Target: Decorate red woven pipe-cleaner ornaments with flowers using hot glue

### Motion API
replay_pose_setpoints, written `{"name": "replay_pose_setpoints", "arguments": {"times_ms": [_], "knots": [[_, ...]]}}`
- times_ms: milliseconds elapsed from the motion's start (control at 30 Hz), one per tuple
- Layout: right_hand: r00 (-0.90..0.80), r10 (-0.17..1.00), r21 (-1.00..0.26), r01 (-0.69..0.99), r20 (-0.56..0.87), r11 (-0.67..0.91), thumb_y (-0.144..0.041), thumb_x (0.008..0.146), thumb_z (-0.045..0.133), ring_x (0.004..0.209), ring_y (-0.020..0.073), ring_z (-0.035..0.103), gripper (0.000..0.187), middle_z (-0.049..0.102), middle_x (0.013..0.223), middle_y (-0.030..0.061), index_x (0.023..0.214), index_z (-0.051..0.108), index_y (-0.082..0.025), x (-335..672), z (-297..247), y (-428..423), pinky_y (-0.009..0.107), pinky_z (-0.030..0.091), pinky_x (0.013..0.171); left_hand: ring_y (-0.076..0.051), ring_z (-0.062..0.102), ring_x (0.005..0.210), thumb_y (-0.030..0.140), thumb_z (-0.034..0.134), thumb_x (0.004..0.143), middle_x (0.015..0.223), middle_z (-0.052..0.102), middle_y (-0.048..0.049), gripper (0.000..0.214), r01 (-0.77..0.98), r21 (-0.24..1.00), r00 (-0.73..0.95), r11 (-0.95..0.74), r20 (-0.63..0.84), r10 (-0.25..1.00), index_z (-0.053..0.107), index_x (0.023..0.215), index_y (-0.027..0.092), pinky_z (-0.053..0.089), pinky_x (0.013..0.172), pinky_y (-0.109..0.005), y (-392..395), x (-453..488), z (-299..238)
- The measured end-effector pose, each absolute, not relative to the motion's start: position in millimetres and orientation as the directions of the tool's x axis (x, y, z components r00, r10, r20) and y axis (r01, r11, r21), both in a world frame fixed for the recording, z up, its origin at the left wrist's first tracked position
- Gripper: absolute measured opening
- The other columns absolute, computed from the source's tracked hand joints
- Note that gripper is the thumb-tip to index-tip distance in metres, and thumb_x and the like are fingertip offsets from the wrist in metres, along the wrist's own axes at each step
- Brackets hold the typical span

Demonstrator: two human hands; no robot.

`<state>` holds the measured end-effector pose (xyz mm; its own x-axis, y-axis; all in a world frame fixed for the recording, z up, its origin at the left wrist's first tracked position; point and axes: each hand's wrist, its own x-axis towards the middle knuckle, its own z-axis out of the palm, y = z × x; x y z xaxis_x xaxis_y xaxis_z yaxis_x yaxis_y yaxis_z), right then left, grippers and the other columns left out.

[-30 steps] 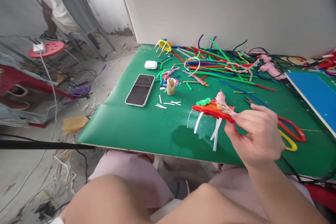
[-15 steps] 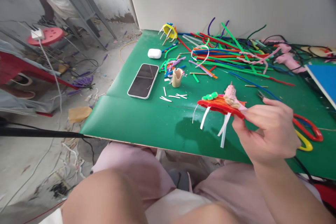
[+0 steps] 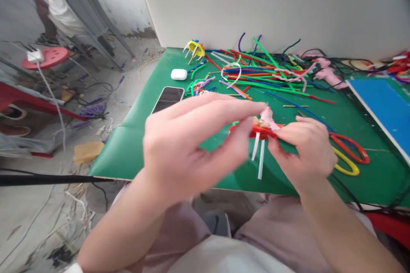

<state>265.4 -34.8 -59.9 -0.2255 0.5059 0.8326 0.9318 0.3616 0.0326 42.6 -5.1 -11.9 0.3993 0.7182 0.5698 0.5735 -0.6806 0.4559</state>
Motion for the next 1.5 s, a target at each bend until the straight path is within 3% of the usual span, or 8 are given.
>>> {"name": "replay_pose_setpoints", "arguments": {"times_ms": [167, 433, 600, 767, 1033, 1167, 1300, 1500], "knots": [[-0.231, 0.487, 0.049, 0.933, 0.842, 0.357, -0.012, 0.069, 0.066, 0.067, 0.0137, 0.063, 0.017, 0.065, 0.067, -0.0010, 0.078, 0.054, -0.021, 267, -56, -33, 0.034, 0.052, 0.079, -0.013, 0.061, 0.083, 0.024, 0.050, 0.084, 0.089, 0.066, 0.0007, 0.015, 0.460, 0.265, 0.646, -0.848, 0.555, 0.524, 0.064, 0.092, 0.023, 0.049, 0.075, -0.025, 26, 60, 2], [-0.223, 0.517, 0.021, 0.929, 0.827, 0.368, -0.016, 0.074, 0.063, 0.072, 0.0131, 0.061, 0.009, 0.066, 0.070, -0.0002, 0.078, 0.056, -0.020, 270, -56, -35, 0.033, 0.049, 0.079, -0.015, 0.057, 0.081, 0.026, 0.050, 0.085, 0.090, 0.065, -0.0042, 0.020, 0.423, 0.193, 0.729, -0.885, 0.508, 0.460, 0.062, 0.099, 0.020, 0.046, 0.074, -0.029, 25, 69, -18], [-0.270, 0.532, 0.041, 0.914, 0.802, 0.403, -0.017, 0.076, 0.062, 0.076, 0.0127, 0.061, 0.009, 0.067, 0.073, -0.0008, 0.082, 0.056, -0.020, 272, -59, -34, 0.033, 0.048, 0.081, -0.017, 0.056, 0.078, 0.028, 0.051, 0.083, 0.080, 0.067, -0.0010, 0.015, 0.498, 0.029, 0.742, -0.866, 0.502, 0.444, 0.065, 0.084, 0.022, 0.041, 0.075, -0.034, 29, 73, -21], [-0.286, 0.543, 0.037, 0.906, 0.790, 0.423, -0.016, 0.077, 0.061, 0.075, 0.0128, 0.061, 0.006, 0.067, 0.073, -0.0002, 0.080, 0.057, -0.020, 269, -62, -33, 0.033, 0.047, 0.081, -0.017, 0.055, 0.077, 0.027, 0.051, 0.082, 0.075, 0.067, -0.0001, 0.015, 0.506, 0.008, 0.755, -0.863, 0.479, 0.447, 0.064, 0.079, 0.022, 0.038, 0.076, -0.036, 30, 75, -26], [-0.166, 0.765, -0.204, 0.909, 0.622, 0.363, -0.030, 0.080, 0.061, 0.086, 0.0168, 0.058, 0.016, 0.067, 0.089, 0.0044, 0.091, 0.062, -0.018, 295, -48, -33, 0.032, 0.046, 0.079, -0.016, 0.056, 0.075, 0.027, 0.053, 0.081, 0.072, 0.066, 0.0004, 0.012, 0.579, 0.114, 0.639, -0.808, 0.552, 0.536, 0.063, 0.076, 0.022, 0.039, 0.076, -0.034, 44, 66, -45], [-0.053, 0.935, -0.073, 0.994, 0.350, 0.083, -0.042, 0.078, 0.060, 0.093, 0.0233, 0.057, 0.031, 0.066, 0.096, 0.0079, 0.096, 0.064, -0.017, 333, -60, -30, 0.036, 0.045, 0.076, -0.015, 0.055, 0.070, 0.028, 0.058, 0.077, 0.068, 0.064, 0.0010, 0.010, 0.674, 0.244, 0.476, -0.698, 0.578, 0.662, 0.062, 0.071, 0.021, 0.040, 0.070, -0.031, 55, 56, -46], [0.017, 0.998, 0.037, 0.999, 0.067, -0.019, -0.047, 0.073, 0.063, 0.090, 0.0264, 0.059, 0.041, 0.065, 0.094, 0.0098, 0.100, 0.062, -0.016, 347, -82, -24, 0.035, 0.044, 0.069, -0.013, 0.054, 0.064, 0.028, 0.060, 0.074, 0.065, 0.062, 0.0025, 0.011, 0.690, 0.395, 0.328, -0.607, 0.576, 0.749, 0.060, 0.066, 0.020, 0.039, 0.062, -0.027, 57, 50, -39], [0.132, 0.991, 0.014, 0.991, -0.024, -0.132, -0.046, 0.081, 0.052, 0.082, 0.0234, 0.060, 0.035, 0.060, 0.091, 0.0077, 0.103, 0.058, -0.020, 332, -88, -17, 0.030, 0.040, 0.061, -0.010, 0.050, 0.058, 0.030, 0.060, 0.075, 0.065, 0.062, 0.0037, 0.012, 0.661, 0.573, 0.191, -0.485, 0.496, 0.847, 0.060, 0.068, 0.020, 0.038, 0.055, -0.023, 50, 47, -29]]}}
